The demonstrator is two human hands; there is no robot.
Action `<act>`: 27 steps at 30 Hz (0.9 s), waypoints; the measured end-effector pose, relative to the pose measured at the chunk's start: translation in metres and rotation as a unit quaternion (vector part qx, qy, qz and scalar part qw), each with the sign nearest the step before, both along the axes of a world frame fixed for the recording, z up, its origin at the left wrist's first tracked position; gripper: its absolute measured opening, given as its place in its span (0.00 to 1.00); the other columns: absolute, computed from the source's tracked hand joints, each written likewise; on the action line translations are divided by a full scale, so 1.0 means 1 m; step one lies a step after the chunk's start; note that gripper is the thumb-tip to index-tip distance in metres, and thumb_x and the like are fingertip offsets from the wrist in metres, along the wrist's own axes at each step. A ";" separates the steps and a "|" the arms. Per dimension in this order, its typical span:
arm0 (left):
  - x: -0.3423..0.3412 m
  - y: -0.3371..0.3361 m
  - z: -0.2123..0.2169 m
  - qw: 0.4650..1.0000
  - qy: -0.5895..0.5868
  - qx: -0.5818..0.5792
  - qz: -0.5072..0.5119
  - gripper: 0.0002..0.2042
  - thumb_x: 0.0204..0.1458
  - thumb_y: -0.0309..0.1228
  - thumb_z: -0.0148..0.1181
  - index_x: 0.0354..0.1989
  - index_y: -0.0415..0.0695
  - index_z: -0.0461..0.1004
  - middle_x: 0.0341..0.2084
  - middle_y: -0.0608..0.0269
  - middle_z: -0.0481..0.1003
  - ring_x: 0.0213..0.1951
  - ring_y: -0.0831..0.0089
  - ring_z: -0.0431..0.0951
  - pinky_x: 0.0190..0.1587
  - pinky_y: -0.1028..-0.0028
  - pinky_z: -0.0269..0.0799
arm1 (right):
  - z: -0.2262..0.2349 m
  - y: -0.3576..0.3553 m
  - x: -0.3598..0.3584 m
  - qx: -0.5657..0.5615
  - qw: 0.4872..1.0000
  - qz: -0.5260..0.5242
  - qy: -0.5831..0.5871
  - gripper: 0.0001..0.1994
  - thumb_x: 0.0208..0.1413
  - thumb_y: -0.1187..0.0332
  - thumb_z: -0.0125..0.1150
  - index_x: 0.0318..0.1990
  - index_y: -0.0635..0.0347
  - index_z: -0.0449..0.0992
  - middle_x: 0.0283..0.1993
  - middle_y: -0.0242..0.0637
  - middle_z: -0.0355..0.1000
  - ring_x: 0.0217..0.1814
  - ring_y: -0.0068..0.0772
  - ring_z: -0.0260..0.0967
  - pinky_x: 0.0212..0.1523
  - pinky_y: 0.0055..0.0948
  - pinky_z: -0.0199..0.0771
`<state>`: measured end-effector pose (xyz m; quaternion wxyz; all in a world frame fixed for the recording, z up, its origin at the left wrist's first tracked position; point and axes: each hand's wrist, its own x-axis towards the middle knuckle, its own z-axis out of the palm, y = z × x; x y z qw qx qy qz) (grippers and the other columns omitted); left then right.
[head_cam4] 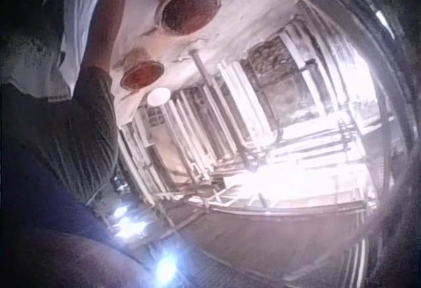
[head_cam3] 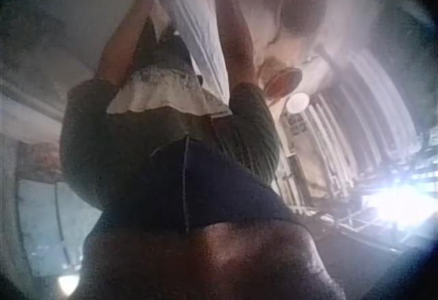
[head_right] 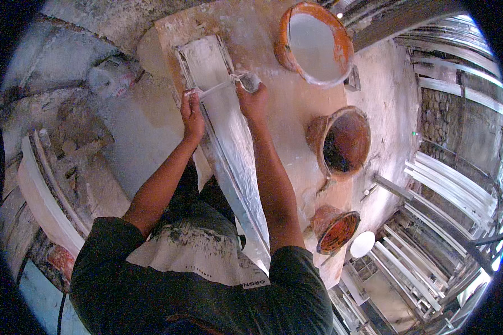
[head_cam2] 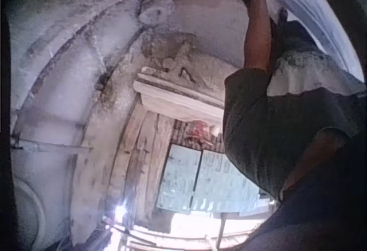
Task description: The person applies a white paste-like filler to a long curved wooden mold using a cloth and hands, smoothing the surface along the length of the piece. The person repeatedly wipes and spreads the filler to even out the coating.
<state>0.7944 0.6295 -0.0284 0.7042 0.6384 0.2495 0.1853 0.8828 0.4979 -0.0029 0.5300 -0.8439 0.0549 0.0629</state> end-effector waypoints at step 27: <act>-0.361 -0.248 0.014 0.963 0.071 -0.040 -0.258 0.10 0.59 0.31 0.43 0.45 0.39 0.61 0.38 0.58 0.64 0.43 0.70 0.65 0.49 0.73 0.59 | 0.030 -0.287 -0.385 -0.072 0.981 -0.148 0.104 0.14 0.43 0.73 0.65 0.39 0.68 0.74 0.38 0.39 0.75 0.40 0.29 0.72 0.45 0.28 0.70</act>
